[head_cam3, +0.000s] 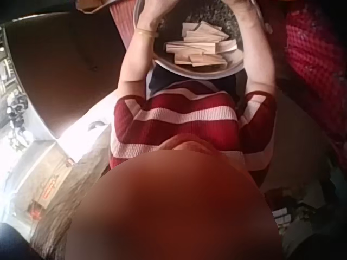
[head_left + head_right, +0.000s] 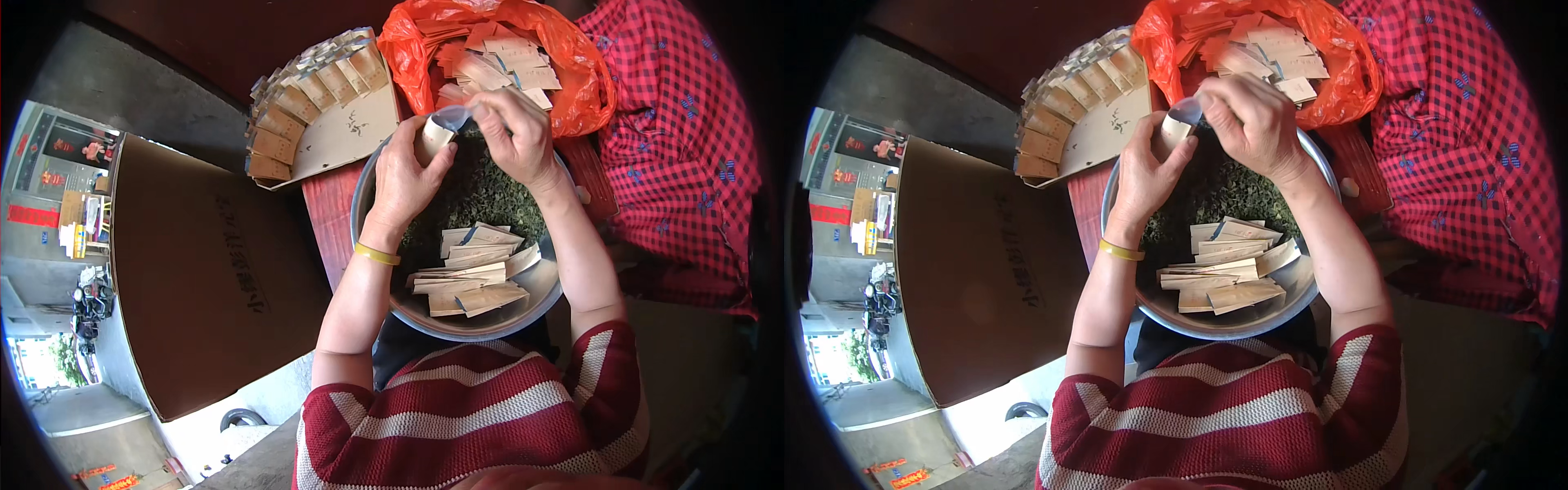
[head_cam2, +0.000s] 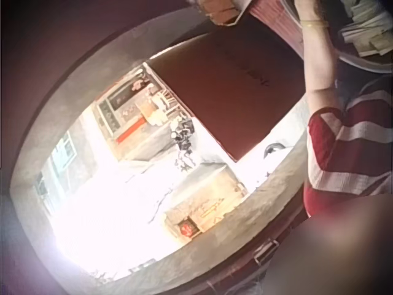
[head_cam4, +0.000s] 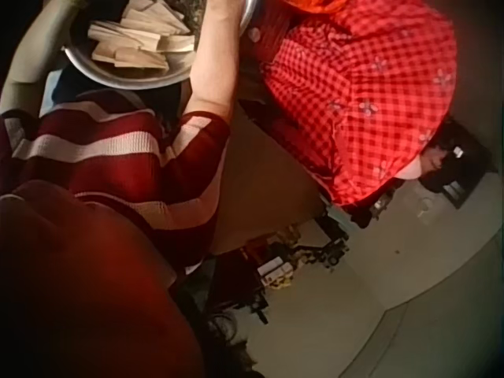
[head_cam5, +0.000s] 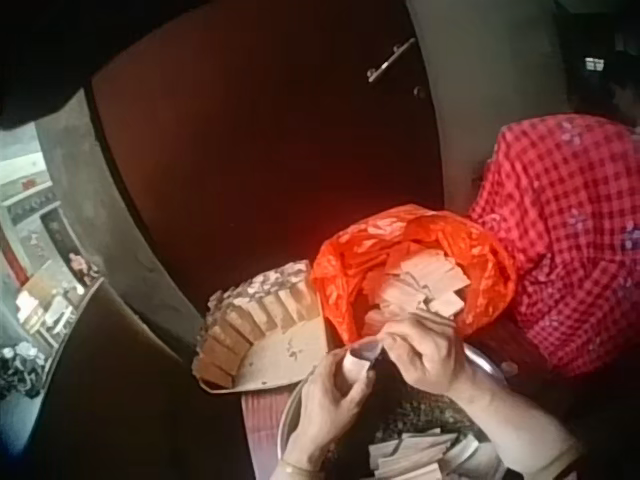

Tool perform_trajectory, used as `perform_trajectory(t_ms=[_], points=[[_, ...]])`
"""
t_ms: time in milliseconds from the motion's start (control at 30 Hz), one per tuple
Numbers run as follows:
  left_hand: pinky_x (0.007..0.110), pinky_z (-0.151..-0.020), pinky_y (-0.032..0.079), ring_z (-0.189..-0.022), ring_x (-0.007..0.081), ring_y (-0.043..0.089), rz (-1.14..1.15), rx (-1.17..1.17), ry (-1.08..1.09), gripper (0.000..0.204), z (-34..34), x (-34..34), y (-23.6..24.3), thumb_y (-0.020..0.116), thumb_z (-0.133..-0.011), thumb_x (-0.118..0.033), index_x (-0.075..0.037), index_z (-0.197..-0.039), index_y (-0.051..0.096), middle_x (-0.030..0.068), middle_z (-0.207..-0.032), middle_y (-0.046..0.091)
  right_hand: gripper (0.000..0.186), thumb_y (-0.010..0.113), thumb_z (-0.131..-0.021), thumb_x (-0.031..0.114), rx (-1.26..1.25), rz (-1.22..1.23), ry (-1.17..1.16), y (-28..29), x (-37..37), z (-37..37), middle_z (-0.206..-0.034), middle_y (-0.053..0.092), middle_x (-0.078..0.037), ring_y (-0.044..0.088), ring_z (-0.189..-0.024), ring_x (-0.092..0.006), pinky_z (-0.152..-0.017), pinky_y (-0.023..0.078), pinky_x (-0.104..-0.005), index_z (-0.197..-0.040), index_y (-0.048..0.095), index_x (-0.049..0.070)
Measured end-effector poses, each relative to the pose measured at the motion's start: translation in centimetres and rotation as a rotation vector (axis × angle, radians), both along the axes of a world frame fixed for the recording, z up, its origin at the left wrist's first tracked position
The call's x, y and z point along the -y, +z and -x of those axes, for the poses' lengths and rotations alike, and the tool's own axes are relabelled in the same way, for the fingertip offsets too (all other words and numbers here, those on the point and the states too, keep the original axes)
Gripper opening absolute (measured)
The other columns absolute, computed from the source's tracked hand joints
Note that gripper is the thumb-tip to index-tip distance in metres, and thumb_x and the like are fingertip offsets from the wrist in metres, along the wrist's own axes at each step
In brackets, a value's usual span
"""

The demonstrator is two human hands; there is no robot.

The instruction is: Manually filling small wooden sleeves with dried green herbal material.

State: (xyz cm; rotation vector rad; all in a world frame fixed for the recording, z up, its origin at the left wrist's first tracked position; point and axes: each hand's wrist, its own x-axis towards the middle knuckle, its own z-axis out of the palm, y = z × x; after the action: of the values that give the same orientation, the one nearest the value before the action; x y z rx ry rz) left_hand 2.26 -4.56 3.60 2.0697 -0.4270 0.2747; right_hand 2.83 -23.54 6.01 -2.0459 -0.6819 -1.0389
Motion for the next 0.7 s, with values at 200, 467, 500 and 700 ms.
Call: perform_trajectory(t_ms=[200, 467, 500, 700], points=[[0.035, -0.08, 0.054, -0.086, 0.025, 0.069, -0.059, 0.037, 0.078, 0.045, 0.0, -0.1, -0.4, 0.077, -0.084, -0.023, 0.002, -0.116, 0.059, 0.0187, -0.093, 0.069, 0.025, 0.054, -0.101, 0.025, -0.121, -0.08, -0.191, -1.0, 2.1, -1.2, -0.078, 0.067, -0.014, 0.067, -0.07, -0.0315, -0.063, 0.051, -0.0381, -0.096, 0.064, 0.003], [0.039, -0.081, 0.053, -0.088, 0.0315, 0.068, -0.019, 0.023, 0.083, 0.045, -0.4, -0.3, -0.4, 0.077, -0.083, -0.024, 0.001, -0.115, 0.059, 0.0201, -0.096, 0.069, 0.028, 0.054, -0.097, 0.032, -0.64, 0.15, -0.158, -4.3, 1.1, -2.5, -0.087, 0.069, -0.019, 0.067, -0.086, -0.04, -0.074, 0.052, -0.0476, -0.095, 0.066, 0.007], [0.043, -0.081, 0.053, -0.09, 0.0381, 0.067, 0.009, 0.003, 0.084, 0.045, -0.4, -0.3, -0.4, 0.076, -0.081, -0.026, 0.0, -0.115, 0.059, 0.0214, -0.097, 0.069, 0.028, 0.054, -0.097, 0.032, -0.682, 0.046, -0.116, -4.3, 1.2, -2.7, -0.086, 0.069, -0.019, 0.067, -0.085, -0.04, -0.073, 0.052, -0.0469, -0.095, 0.067, 0.007], [0.045, -0.081, 0.052, -0.092, 0.0392, 0.066, -0.017, 0.047, 0.1, 0.046, -0.3, -0.2, -0.6, 0.076, -0.081, -0.025, 0.0, -0.115, 0.059, 0.0205, -0.098, 0.068, 0.026, 0.053, -0.102, 0.024, -0.71, -0.414, 0.032, -3.1, 2.6, -2.9, -0.067, 0.058, 0.001, 0.053, -0.061, -0.0052, -0.057, 0.043, -0.021, -0.089, 0.064, 0.004]])
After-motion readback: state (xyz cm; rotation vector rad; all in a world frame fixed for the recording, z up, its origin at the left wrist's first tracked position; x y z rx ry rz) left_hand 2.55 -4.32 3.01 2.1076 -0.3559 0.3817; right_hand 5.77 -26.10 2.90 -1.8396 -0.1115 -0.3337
